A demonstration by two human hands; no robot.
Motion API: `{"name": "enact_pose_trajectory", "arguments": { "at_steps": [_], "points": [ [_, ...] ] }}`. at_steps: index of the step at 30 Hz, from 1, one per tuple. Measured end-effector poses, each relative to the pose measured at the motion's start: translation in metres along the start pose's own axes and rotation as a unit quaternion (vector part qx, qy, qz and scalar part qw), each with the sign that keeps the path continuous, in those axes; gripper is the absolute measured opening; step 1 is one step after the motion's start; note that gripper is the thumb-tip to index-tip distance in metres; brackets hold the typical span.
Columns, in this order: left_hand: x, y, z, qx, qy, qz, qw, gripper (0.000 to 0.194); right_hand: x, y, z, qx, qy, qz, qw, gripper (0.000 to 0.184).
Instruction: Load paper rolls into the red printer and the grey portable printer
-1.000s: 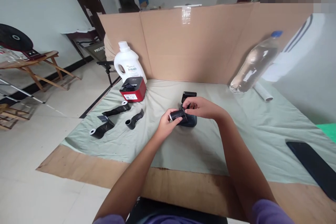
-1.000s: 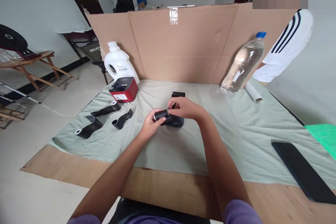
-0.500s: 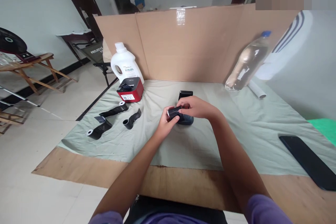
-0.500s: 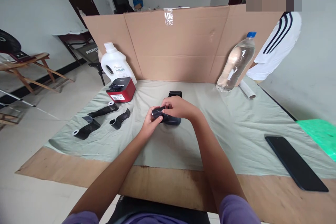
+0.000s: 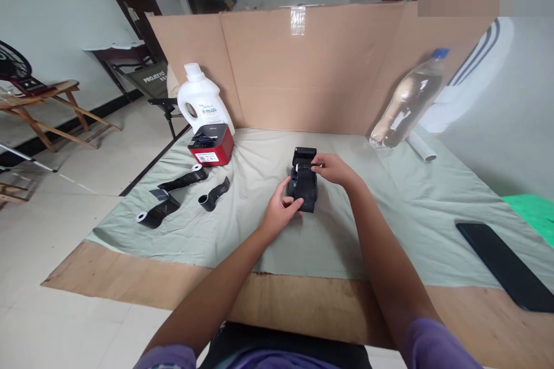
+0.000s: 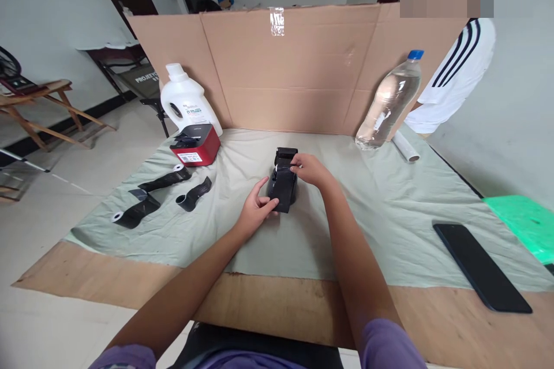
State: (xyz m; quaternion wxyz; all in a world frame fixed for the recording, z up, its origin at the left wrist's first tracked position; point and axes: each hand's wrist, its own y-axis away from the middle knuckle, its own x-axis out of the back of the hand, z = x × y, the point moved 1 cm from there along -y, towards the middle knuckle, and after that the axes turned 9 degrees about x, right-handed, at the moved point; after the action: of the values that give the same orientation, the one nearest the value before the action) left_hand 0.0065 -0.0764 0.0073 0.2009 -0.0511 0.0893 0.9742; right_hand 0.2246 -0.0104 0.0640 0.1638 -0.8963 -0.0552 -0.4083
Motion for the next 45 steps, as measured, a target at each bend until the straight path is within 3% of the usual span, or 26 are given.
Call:
{"name": "enact_pose_trajectory", "arguments": {
  "at_steps": [4,17,25,33,36,39,42,45],
  "points": [
    [0.001,-0.003,-0.004,0.025,-0.022,-0.006,0.999,0.103,-0.013,-0.003,0.003,0.010,0.046,-0.010,0.999,0.007],
    [0.001,-0.006,-0.009,0.041,-0.039,0.001,0.998,0.099,-0.022,-0.003,0.006,0.013,0.049,-0.039,0.998,0.021],
    [0.000,-0.006,-0.009,0.037,-0.045,-0.002,0.998,0.096,-0.035,-0.002,-0.001,-0.009,0.116,-0.047,0.992,0.028],
    [0.003,-0.010,-0.016,0.016,-0.045,-0.007,0.999,0.092,-0.043,0.002,-0.010,-0.049,0.155,0.026,0.986,0.034],
    [0.003,-0.010,-0.018,0.000,-0.056,-0.016,0.998,0.083,-0.042,-0.003,-0.001,-0.076,0.115,0.097,0.986,0.035],
    [0.003,-0.009,-0.019,-0.018,-0.080,-0.028,0.996,0.061,-0.040,-0.008,0.010,-0.099,0.061,0.167,0.979,0.047],
    [0.004,-0.009,-0.021,-0.038,-0.107,-0.035,0.993,0.037,-0.040,-0.011,0.020,-0.114,-0.020,0.160,0.980,0.060],
    [0.005,-0.010,-0.022,-0.050,-0.127,-0.043,0.990,0.030,-0.040,-0.011,0.026,-0.106,-0.065,0.142,0.982,0.060]
  ]
}}
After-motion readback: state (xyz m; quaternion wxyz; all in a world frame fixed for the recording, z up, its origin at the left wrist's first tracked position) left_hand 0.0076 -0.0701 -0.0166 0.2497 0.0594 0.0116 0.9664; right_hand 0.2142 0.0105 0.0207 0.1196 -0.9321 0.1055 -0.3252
